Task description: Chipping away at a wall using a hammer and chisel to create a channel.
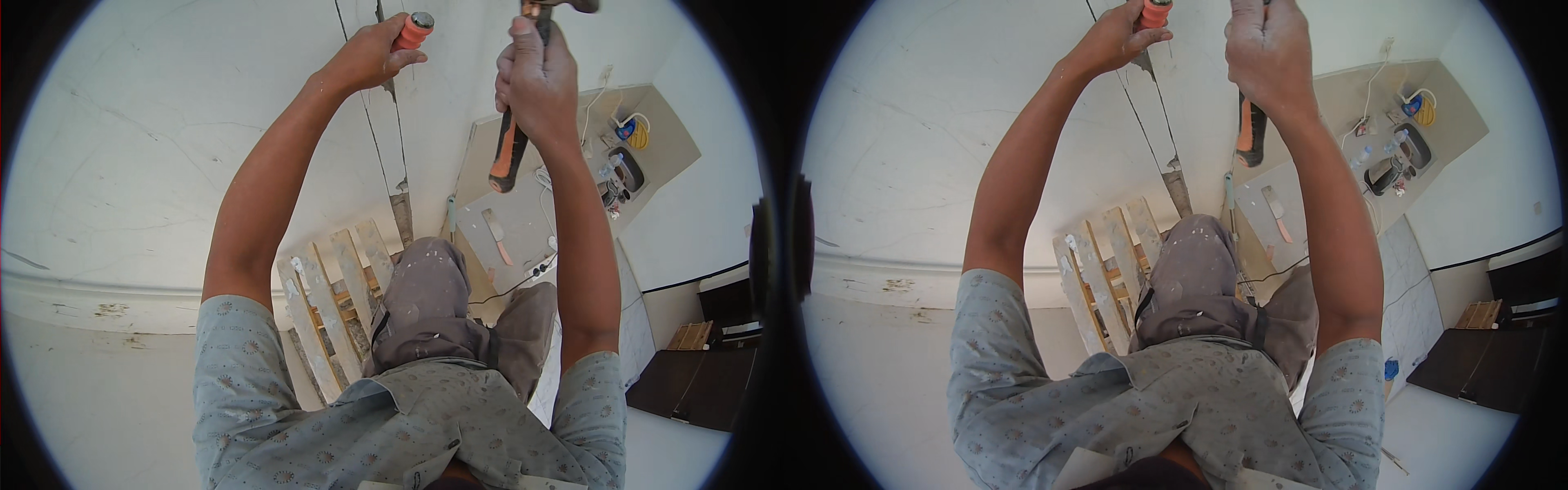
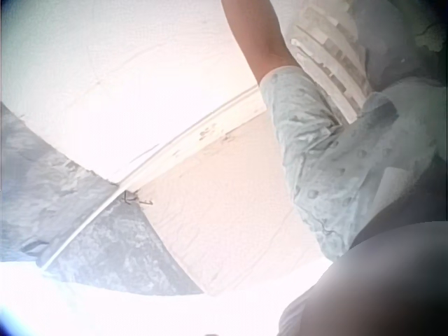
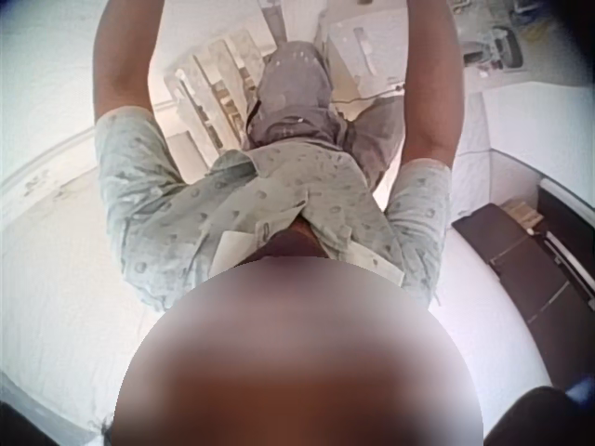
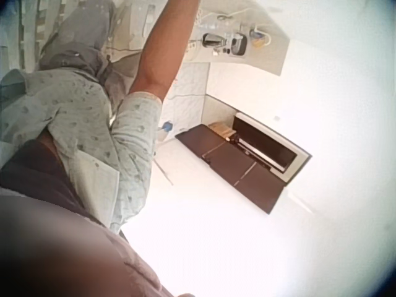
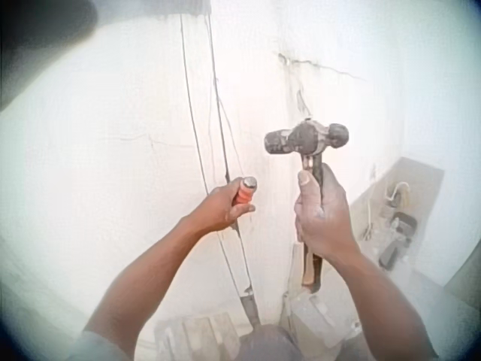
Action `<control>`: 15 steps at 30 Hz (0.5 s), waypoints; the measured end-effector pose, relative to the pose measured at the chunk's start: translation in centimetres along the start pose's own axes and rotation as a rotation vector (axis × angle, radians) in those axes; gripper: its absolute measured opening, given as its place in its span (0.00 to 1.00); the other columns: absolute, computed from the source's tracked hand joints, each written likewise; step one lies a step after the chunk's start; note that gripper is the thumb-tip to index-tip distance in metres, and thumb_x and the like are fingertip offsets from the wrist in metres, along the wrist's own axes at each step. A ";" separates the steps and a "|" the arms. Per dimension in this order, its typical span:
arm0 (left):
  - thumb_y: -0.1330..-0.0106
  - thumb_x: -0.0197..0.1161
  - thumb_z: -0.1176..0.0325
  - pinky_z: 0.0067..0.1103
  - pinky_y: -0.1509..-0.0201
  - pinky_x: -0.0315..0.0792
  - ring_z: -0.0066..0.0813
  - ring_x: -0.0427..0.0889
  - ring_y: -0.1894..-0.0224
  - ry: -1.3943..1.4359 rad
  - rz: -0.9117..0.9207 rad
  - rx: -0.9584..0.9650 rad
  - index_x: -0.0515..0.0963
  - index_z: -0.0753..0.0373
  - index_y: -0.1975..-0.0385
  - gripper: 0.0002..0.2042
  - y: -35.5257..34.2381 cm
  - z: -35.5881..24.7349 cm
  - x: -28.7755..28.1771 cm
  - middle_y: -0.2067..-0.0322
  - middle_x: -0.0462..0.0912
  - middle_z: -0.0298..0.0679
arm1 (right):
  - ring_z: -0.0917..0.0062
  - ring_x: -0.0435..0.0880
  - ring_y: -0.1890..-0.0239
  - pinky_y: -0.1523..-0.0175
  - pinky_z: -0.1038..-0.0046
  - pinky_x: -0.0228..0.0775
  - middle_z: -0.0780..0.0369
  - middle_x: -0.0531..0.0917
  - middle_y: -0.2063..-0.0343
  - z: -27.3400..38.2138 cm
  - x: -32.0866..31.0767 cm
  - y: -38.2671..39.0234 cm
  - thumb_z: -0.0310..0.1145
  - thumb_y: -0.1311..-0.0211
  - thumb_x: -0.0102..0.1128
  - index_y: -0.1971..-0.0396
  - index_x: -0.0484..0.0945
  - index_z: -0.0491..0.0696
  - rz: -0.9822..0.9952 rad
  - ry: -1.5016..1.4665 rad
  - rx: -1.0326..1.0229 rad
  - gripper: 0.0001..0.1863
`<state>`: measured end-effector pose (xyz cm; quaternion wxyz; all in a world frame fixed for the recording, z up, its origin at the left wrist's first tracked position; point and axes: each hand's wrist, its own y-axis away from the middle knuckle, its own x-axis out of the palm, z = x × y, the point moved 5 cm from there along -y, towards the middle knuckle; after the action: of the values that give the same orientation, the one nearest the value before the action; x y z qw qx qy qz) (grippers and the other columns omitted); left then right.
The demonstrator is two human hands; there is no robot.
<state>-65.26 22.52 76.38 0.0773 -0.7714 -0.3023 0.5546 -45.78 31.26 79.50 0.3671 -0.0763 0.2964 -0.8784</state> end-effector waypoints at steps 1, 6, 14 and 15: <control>0.41 0.65 0.56 0.30 0.57 0.72 0.42 0.79 0.63 -0.003 -0.004 0.005 0.69 0.64 0.55 0.22 0.1 -0.1 0.0 0.66 0.80 0.47 | 0.87 0.64 0.88 0.82 0.80 0.63 0.69 0.66 0.85 -1.9 1.0 -0.3 0.48 0.31 0.45 0.64 0.67 0.44 0.282 0.340 0.216 0.19; 0.39 0.63 0.59 0.31 0.58 0.71 0.42 0.79 0.64 0.002 0.000 0.033 0.68 0.63 0.54 0.20 0.1 0.0 0.0 0.66 0.80 0.46 | 0.89 0.63 0.88 0.83 0.83 0.62 0.69 0.66 0.85 -0.6 -2.5 -0.7 0.49 0.32 0.48 0.60 0.70 0.42 0.137 0.095 0.228 0.22; 0.40 0.64 0.60 0.30 0.56 0.71 0.40 0.78 0.62 0.109 0.051 -0.002 0.70 0.63 0.53 0.20 -0.4 0.7 0.4 0.63 0.80 0.44 | 0.86 0.63 0.86 0.81 0.80 0.62 0.68 0.65 0.84 6.1 -1.7 -3.6 0.40 0.29 0.41 0.65 0.68 0.42 -0.226 -0.295 -0.297 0.15; 0.40 0.64 0.60 0.30 0.56 0.71 0.40 0.78 0.62 0.109 0.052 -0.006 0.70 0.63 0.53 0.20 -0.3 0.6 0.3 0.63 0.80 0.44 | 0.85 0.63 0.86 0.81 0.79 0.63 0.67 0.64 0.84 4.1 -0.3 -3.2 0.40 0.30 0.39 0.69 0.65 0.43 -0.164 -0.197 -0.168 0.15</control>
<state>-65.89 22.84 76.04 0.0771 -0.8083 -0.2791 0.5127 -46.00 31.36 84.72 0.3136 -0.2164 0.3243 -0.8658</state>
